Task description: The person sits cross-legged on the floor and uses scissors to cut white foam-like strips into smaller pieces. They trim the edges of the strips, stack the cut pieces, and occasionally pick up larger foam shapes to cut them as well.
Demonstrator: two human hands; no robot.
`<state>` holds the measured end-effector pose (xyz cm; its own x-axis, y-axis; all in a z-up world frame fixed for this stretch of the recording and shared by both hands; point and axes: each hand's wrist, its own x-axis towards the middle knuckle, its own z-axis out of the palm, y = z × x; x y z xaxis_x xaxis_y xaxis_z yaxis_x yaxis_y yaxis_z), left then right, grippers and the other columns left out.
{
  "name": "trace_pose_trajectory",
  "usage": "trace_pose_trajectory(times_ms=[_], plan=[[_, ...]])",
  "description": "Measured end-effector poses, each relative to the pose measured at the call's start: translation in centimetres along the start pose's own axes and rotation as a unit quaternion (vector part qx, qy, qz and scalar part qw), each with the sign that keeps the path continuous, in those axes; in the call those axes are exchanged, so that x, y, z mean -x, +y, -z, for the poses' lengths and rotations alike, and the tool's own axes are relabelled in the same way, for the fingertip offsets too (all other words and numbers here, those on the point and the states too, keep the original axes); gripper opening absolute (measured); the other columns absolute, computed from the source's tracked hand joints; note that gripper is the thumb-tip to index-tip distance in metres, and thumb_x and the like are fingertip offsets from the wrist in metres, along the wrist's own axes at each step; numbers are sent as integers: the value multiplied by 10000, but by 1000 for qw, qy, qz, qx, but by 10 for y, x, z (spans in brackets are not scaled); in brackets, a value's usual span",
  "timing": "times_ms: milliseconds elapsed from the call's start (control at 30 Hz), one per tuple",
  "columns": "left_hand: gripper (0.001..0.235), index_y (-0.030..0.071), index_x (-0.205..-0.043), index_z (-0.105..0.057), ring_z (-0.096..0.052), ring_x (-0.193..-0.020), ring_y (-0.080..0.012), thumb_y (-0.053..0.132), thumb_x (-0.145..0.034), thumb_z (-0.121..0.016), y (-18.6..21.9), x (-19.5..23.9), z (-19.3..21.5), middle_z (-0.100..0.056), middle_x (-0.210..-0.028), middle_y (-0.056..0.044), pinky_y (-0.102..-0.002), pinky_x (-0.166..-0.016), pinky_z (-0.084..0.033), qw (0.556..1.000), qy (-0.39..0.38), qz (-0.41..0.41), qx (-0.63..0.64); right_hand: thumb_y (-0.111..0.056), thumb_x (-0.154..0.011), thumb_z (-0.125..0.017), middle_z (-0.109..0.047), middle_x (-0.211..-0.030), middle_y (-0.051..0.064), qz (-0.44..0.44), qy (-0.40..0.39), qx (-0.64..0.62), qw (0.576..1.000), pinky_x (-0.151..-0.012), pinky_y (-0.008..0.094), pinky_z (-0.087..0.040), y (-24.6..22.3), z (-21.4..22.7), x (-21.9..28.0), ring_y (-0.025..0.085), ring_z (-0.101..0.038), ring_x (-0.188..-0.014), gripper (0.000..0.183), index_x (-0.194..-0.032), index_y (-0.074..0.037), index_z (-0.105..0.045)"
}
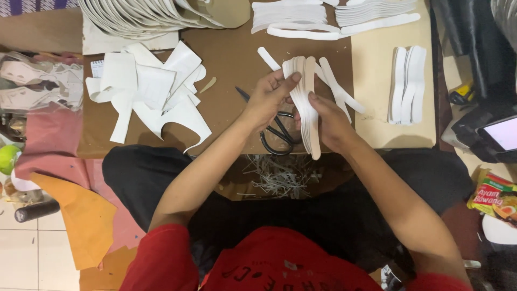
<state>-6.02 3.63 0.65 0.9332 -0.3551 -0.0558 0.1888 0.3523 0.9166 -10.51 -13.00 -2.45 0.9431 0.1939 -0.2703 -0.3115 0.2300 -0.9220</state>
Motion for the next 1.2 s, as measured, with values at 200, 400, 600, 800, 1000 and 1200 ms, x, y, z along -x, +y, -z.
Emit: trace_pose_trajectory(times_ms=[200,400,600,800,1000,1200], plan=[[534,-21,-1286,-633,-735,-849,-98,371,-958,-784,-20,-11,20,-749,-978,-62,-246,-715,-626,999,-33,2,-18,-554,-1034,-510,-672,-780,109,7,-90,-55,994,-833,384,-574,-28,-10,15,214,-696,-795,547,-992,-28,-657],[436,-19,-1276,-645,-709,-864,-99,238,-960,-798,-8,-7,18,-750,-1003,-89,-236,-649,-612,997,-76,-14,3,-510,-1053,-496,-602,-758,105,15,-141,-98,985,-824,419,-546,-5,3,5,222,-628,-730,554,-1078,21,-653],[520,-5,-1306,-634,-747,-982,-192,218,-895,-862,-45,-22,55,-742,-1121,-126,-345,-789,-663,991,-126,50,6,-634,-1018,-496,-520,-717,40,-54,-106,-50,992,-676,348,-494,27,5,-9,203,-576,-648,594,-1030,-51,-609],[410,-15,-1219,-652,-772,-918,-187,207,-914,-811,-70,-13,67,-760,-1060,-99,-354,-696,-685,982,-74,141,101,-618,-977,-591,-592,-838,104,-136,-39,-63,988,-647,339,-527,35,-3,-13,219,-643,-725,575,-1068,-53,-539],[471,59,-1253,-672,-778,-909,-197,334,-912,-848,-95,-45,93,-765,-1084,-128,-320,-798,-664,995,-69,63,-15,-540,-988,-660,-570,-750,45,-105,33,-26,994,-603,287,-550,28,9,-21,167,-619,-650,521,-1140,-46,-594],[368,45,-913,-696,-632,-602,-159,396,-839,-778,-100,-91,129,-627,-723,0,-302,-618,-527,879,203,-47,-429,-367,-1106,-402,-551,-789,-8,-35,76,19,996,-621,221,-459,-15,21,-22,82,-501,-663,355,-1156,-75,-597]])
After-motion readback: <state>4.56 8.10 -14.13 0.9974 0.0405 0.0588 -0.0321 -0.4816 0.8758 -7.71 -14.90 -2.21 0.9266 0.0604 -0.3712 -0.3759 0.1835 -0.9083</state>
